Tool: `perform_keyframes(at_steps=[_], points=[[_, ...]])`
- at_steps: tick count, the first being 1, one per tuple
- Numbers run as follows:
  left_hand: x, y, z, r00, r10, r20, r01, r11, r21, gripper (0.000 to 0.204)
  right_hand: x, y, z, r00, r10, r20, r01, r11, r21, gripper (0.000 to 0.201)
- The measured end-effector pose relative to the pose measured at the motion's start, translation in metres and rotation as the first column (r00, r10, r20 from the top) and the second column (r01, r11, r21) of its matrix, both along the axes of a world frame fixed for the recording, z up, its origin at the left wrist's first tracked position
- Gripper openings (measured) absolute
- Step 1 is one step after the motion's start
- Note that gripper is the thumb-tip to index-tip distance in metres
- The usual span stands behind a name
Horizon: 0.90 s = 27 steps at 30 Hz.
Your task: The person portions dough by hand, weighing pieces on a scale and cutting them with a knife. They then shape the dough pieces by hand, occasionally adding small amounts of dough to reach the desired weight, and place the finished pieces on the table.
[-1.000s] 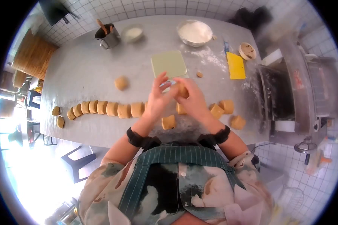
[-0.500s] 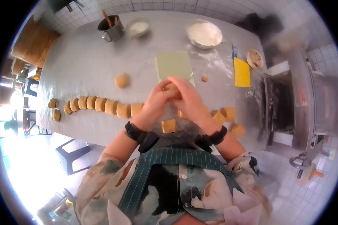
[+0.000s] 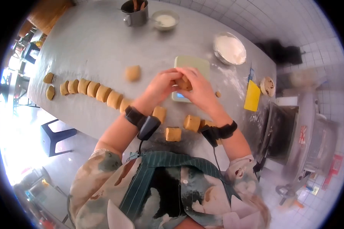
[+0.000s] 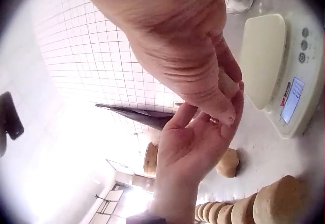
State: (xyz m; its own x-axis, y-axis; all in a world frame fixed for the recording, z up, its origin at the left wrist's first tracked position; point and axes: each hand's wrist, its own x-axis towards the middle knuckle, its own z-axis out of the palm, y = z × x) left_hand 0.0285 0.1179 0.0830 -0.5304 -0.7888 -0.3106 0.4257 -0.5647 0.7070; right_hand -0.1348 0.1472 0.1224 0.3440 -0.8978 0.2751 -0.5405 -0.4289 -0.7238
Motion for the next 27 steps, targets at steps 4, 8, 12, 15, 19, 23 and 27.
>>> perform_keyframes(at_steps=[4,8,12,15,19,23,27], points=[[-0.005,0.000,-0.008,1.000,0.013,0.013,-0.014,0.995,0.098,0.022,0.002,0.000,-0.009,0.986,-0.024,-0.167,0.013,0.998,-0.067,0.047],[-0.011,-0.006,-0.006,0.998,-0.055,-0.015,0.057,0.984,0.168,0.031,-0.005,-0.008,-0.016,0.971,-0.101,-0.217,0.103,0.995,-0.003,0.036],[-0.011,-0.012,0.012,0.960,0.183,0.212,-0.189,0.982,0.004,0.045,-0.011,-0.036,-0.029,0.873,-0.294,-0.390,0.298,0.953,-0.050,0.036],[0.000,-0.010,0.008,0.939,0.176,0.295,-0.149,0.982,-0.113,0.047,-0.007,-0.051,-0.055,0.805,-0.297,-0.514,0.349,0.937,0.004,0.043],[0.027,0.009,0.015,0.950,0.166,0.265,-0.155,0.986,-0.061,0.042,-0.001,-0.044,-0.033,0.768,-0.338,-0.544,0.427,0.903,0.042,0.052],[0.081,0.032,0.004,0.884,0.330,0.332,-0.302,0.944,-0.133,0.038,-0.047,-0.035,-0.018,0.771,-0.501,-0.393,0.525,0.850,-0.055,0.055],[0.120,0.051,0.005,0.814,0.441,0.378,-0.424,0.896,-0.133,0.037,-0.091,-0.011,-0.013,0.802,-0.473,-0.364,0.566,0.797,0.212,0.054]])
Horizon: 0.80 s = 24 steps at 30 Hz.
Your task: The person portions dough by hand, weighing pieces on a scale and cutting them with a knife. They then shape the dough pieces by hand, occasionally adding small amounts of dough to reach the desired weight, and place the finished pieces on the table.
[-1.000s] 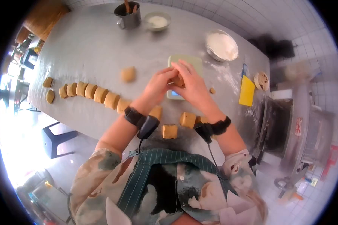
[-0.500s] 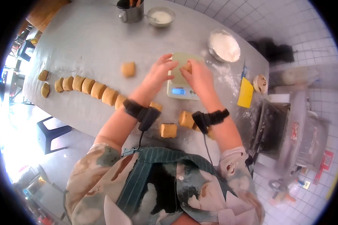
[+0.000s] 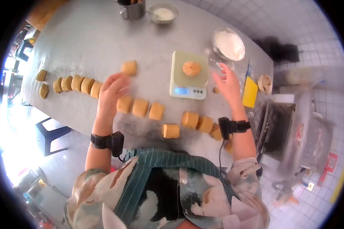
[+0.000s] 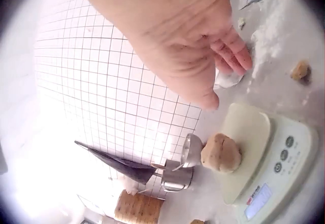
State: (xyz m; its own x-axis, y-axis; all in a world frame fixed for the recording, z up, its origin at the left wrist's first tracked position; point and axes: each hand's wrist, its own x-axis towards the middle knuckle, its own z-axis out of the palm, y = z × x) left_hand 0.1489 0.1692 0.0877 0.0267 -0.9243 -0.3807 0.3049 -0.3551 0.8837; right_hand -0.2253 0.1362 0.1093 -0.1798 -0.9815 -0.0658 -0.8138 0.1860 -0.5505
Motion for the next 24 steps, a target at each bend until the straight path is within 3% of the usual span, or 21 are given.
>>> perform_keyframes(at_steps=[2,5,14,18,21,23,24], points=[[0.006,0.007,0.007,0.997,0.079,0.021,-0.079,0.996,0.041,0.035,-0.008,0.011,-0.007,0.990,0.107,0.095,-0.103,0.994,-0.042,0.053],[0.008,0.010,0.003,0.997,0.082,-0.006,-0.082,0.996,0.034,0.034,-0.003,0.016,-0.014,0.968,0.170,0.187,-0.160,0.985,-0.069,0.054],[0.008,0.013,0.009,0.996,0.079,0.046,-0.080,0.996,0.039,0.034,0.021,0.006,-0.013,0.940,0.255,0.228,-0.238,0.966,-0.100,0.058],[0.011,0.019,0.004,0.997,0.073,0.037,-0.075,0.996,0.049,0.033,0.027,0.000,-0.013,0.941,0.273,0.200,-0.261,0.962,-0.086,0.059],[0.013,0.023,0.001,0.996,0.090,-0.011,-0.089,0.994,0.060,0.031,0.031,-0.009,-0.024,0.941,0.322,0.110,-0.302,0.939,-0.165,0.061],[0.008,0.023,0.001,0.997,0.077,-0.003,-0.076,0.995,0.065,0.031,0.035,-0.017,-0.037,0.893,0.449,-0.034,-0.438,0.848,-0.299,0.056],[0.004,0.022,0.000,0.997,0.075,0.002,-0.075,0.995,0.068,0.031,0.037,-0.025,-0.045,0.869,0.495,0.023,-0.475,0.845,-0.244,0.051]])
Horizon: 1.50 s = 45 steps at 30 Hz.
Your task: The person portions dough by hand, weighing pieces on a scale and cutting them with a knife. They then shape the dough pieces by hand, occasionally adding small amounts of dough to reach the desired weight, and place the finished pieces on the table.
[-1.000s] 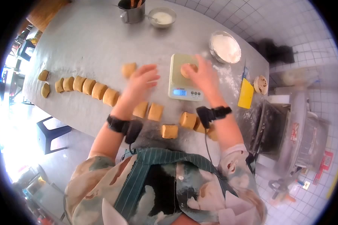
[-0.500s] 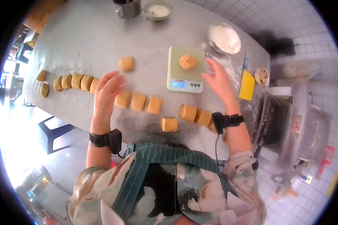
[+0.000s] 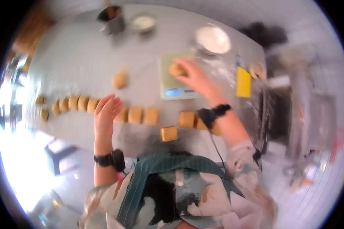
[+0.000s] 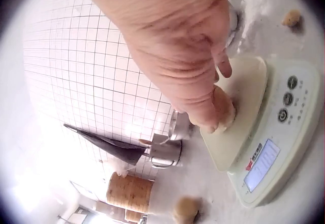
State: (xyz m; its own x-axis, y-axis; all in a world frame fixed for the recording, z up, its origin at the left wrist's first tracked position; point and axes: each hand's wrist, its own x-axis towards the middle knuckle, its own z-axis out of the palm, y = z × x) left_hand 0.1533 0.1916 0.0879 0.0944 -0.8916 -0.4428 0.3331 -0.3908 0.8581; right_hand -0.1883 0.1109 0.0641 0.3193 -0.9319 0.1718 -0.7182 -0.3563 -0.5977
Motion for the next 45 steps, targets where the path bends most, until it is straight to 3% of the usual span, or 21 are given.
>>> perform_keyframes(at_steps=[1,3,8,11,13,14,15,16,19,22,24,27,28,30,31,33,37,39,43,44,45], points=[[-0.003,0.000,-0.002,1.000,-0.023,0.001,0.023,1.000,0.005,0.031,0.004,-0.006,-0.010,0.999,0.029,0.024,-0.031,0.996,0.078,0.048],[-0.011,0.002,-0.002,0.997,-0.067,-0.038,0.067,0.998,0.000,0.031,0.020,-0.005,-0.029,0.972,0.027,-0.235,-0.100,0.947,-0.305,0.033],[-0.023,0.001,-0.005,0.980,-0.193,-0.054,0.193,0.981,0.000,0.030,0.038,-0.020,-0.041,0.977,-0.125,-0.171,0.064,0.944,-0.323,0.011],[-0.031,0.008,0.010,0.980,-0.197,-0.011,0.197,0.980,0.021,0.030,0.023,-0.011,-0.012,0.994,-0.101,-0.029,0.097,0.988,-0.123,0.014],[-0.022,0.013,0.009,0.978,-0.209,0.012,0.209,0.978,0.001,0.030,-0.015,0.029,0.008,0.927,-0.338,0.160,0.323,0.939,0.113,0.021],[-0.015,0.016,0.007,0.979,-0.201,0.025,0.202,0.979,-0.008,0.030,-0.045,0.048,0.008,0.925,-0.370,0.092,0.377,0.922,-0.089,0.027],[-0.006,0.022,0.004,0.981,-0.188,0.040,0.189,0.982,-0.011,0.031,-0.069,0.076,0.031,0.884,-0.424,0.196,0.427,0.904,0.028,0.030],[0.005,0.025,-0.004,0.982,-0.188,0.022,0.189,0.981,-0.033,0.031,-0.099,0.095,0.023,0.836,-0.518,0.184,0.536,0.842,-0.064,0.030],[-0.002,0.040,0.007,0.989,-0.126,0.071,0.126,0.992,0.009,0.032,-0.179,0.163,0.026,0.590,-0.804,-0.075,0.776,0.591,-0.223,0.028],[-0.025,0.051,0.009,0.980,-0.191,0.054,0.194,0.980,-0.039,0.032,-0.237,0.219,-0.012,0.531,-0.839,-0.119,0.787,0.540,-0.297,0.035],[-0.054,0.060,0.020,0.954,-0.293,0.072,0.298,0.951,-0.079,0.036,-0.247,0.248,-0.039,0.462,-0.787,-0.408,0.851,0.523,-0.044,0.045],[-0.082,0.069,0.028,0.891,-0.399,0.217,0.424,0.902,-0.082,0.033,-0.234,0.252,-0.034,0.442,-0.831,-0.337,0.841,0.515,-0.167,0.055],[-0.087,0.074,0.031,0.890,-0.388,0.238,0.417,0.905,-0.085,0.033,-0.223,0.251,-0.023,0.455,-0.831,-0.320,0.839,0.520,-0.157,0.055],[-0.094,0.081,0.035,0.866,-0.411,0.286,0.447,0.892,-0.073,0.026,-0.203,0.243,0.000,0.716,-0.686,-0.129,0.655,0.725,-0.216,0.060],[-0.094,0.084,0.034,0.867,-0.395,0.304,0.436,0.897,-0.077,0.026,-0.185,0.243,0.003,0.727,-0.677,-0.110,0.648,0.731,-0.215,0.060],[-0.094,0.088,0.029,0.854,-0.394,0.339,0.447,0.889,-0.095,0.027,-0.152,0.245,0.006,0.928,-0.351,-0.125,0.348,0.936,-0.045,0.062],[-0.099,0.106,0.031,0.854,-0.386,0.350,0.446,0.888,-0.110,0.028,-0.141,0.228,-0.020,0.928,-0.224,-0.297,0.255,0.965,0.070,0.057],[-0.094,0.113,0.030,0.873,-0.328,0.362,0.392,0.913,-0.118,0.028,-0.161,0.223,-0.031,0.955,-0.296,-0.035,0.297,0.939,0.173,0.051],[-0.067,0.128,0.032,0.901,-0.228,0.368,0.274,0.959,-0.078,0.029,-0.170,0.220,0.000,0.861,-0.509,-0.014,0.482,0.807,0.341,0.048],[-0.060,0.129,0.031,0.905,-0.208,0.372,0.251,0.965,-0.071,0.029,-0.179,0.217,-0.007,0.872,-0.490,-0.010,0.465,0.822,0.329,0.048],[-0.055,0.128,0.029,0.911,-0.186,0.367,0.233,0.969,-0.085,0.029,-0.194,0.212,-0.018,0.777,-0.630,0.017,0.607,0.755,0.249,0.050]])
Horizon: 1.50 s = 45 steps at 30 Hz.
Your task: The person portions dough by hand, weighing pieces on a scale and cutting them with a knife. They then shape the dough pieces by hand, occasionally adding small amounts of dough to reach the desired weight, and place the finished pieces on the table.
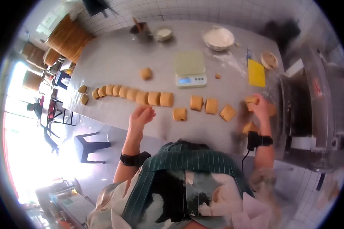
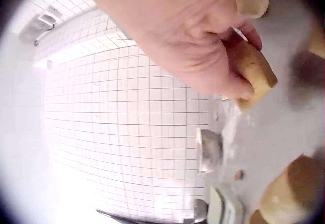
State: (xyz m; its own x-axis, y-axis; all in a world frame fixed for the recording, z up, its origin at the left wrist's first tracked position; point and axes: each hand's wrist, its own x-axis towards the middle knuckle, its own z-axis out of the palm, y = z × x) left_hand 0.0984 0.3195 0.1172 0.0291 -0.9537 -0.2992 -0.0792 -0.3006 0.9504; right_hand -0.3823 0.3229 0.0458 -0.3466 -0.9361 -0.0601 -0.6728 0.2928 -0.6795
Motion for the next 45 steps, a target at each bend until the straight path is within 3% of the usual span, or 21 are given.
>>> perform_keyframes(at_steps=[1,2,4,6,8,10,13,14,16,19,21,23,25,26,28,32,35,36,38,41,45], points=[[0.005,0.000,-0.003,1.000,0.020,-0.004,-0.020,1.000,0.019,0.029,-0.002,-0.007,0.002,0.985,-0.171,-0.017,0.169,0.982,-0.084,0.052],[0.011,0.001,-0.007,0.999,0.034,-0.004,-0.034,0.998,0.045,0.029,0.000,-0.016,0.001,0.987,-0.159,-0.023,0.157,0.984,-0.088,0.052],[0.014,-0.008,-0.016,0.999,0.016,-0.028,-0.014,0.997,0.070,0.029,0.025,-0.039,0.025,0.985,-0.160,-0.056,0.133,0.934,-0.333,0.049],[0.009,-0.025,-0.018,0.998,-0.029,-0.060,0.035,0.995,0.089,0.029,0.068,-0.069,0.022,0.963,0.051,0.265,0.028,0.958,-0.286,0.052],[0.002,-0.040,-0.014,0.988,-0.115,-0.099,0.119,0.993,0.029,0.029,0.112,-0.098,0.021,0.899,0.315,0.304,-0.272,0.946,-0.177,0.049],[0.009,-0.056,-0.018,0.984,-0.155,-0.088,0.155,0.988,-0.008,0.028,0.165,-0.115,0.043,0.935,0.322,0.146,-0.289,0.934,-0.210,0.046],[0.028,-0.067,-0.026,0.985,-0.173,-0.007,0.172,0.980,-0.099,0.027,0.206,-0.157,0.054,0.955,0.249,0.164,-0.173,0.911,-0.375,0.048],[0.039,-0.070,-0.030,0.992,-0.123,-0.030,0.121,0.991,-0.065,0.026,0.215,-0.170,0.051,0.960,0.235,0.153,-0.166,0.915,-0.368,0.048],[0.066,-0.070,-0.041,0.998,-0.022,-0.063,0.024,0.999,0.027,0.023,0.226,-0.188,0.029,0.973,0.177,0.150,-0.061,0.819,-0.571,0.053],[0.106,-0.073,-0.053,0.991,0.046,-0.124,-0.034,0.994,0.100,0.022,0.223,-0.192,-0.002,0.985,0.172,-0.013,-0.165,0.922,-0.349,0.063],[0.133,-0.079,-0.070,0.984,0.109,-0.139,-0.095,0.990,0.105,0.020,0.223,-0.195,-0.007,0.990,0.123,-0.071,-0.141,0.913,-0.383,0.066],[0.150,-0.087,-0.074,0.984,0.134,-0.119,-0.122,0.987,0.109,0.019,0.220,-0.184,-0.004,0.991,0.051,-0.121,-0.098,0.904,-0.415,0.070],[0.151,-0.101,-0.069,0.983,0.128,-0.130,-0.116,0.989,0.091,0.019,0.214,-0.171,0.014,0.998,-0.034,0.051,0.051,0.921,-0.387,0.075],[0.150,-0.108,-0.065,0.989,0.076,-0.129,-0.069,0.996,0.061,0.020,0.206,-0.162,0.020,0.997,-0.073,0.035,0.081,0.922,-0.379,0.075],[0.143,-0.120,-0.065,0.979,0.015,-0.203,-0.019,1.000,-0.017,0.022,0.180,-0.126,0.032,0.951,-0.232,0.205,0.272,0.941,-0.200,0.074],[0.116,-0.142,-0.061,0.971,-0.100,-0.216,0.096,0.995,-0.028,0.025,0.130,-0.028,0.051,0.871,-0.482,0.091,0.490,0.839,-0.238,0.075],[0.098,-0.140,-0.062,0.959,-0.169,-0.226,0.165,0.986,-0.034,0.026,0.097,0.052,0.035,0.725,-0.688,0.036,0.684,0.711,-0.162,0.078],[0.099,-0.135,-0.061,0.962,-0.176,-0.210,0.174,0.984,-0.029,0.027,0.085,0.078,0.027,0.729,-0.683,0.045,0.681,0.718,-0.143,0.078],[0.090,-0.127,-0.058,0.973,-0.147,-0.178,0.148,0.989,-0.005,0.027,0.066,0.113,0.010,0.844,-0.432,-0.319,0.402,0.902,-0.159,0.082],[0.077,-0.103,-0.063,0.982,-0.126,-0.142,0.131,0.991,0.024,0.026,0.085,0.118,0.031,0.909,-0.215,-0.358,0.248,0.967,0.050,0.082],[0.028,-0.068,-0.054,0.987,-0.110,-0.121,0.113,0.993,0.023,0.024,0.064,0.108,0.009,0.905,0.056,-0.421,-0.023,0.996,0.082,0.074]])
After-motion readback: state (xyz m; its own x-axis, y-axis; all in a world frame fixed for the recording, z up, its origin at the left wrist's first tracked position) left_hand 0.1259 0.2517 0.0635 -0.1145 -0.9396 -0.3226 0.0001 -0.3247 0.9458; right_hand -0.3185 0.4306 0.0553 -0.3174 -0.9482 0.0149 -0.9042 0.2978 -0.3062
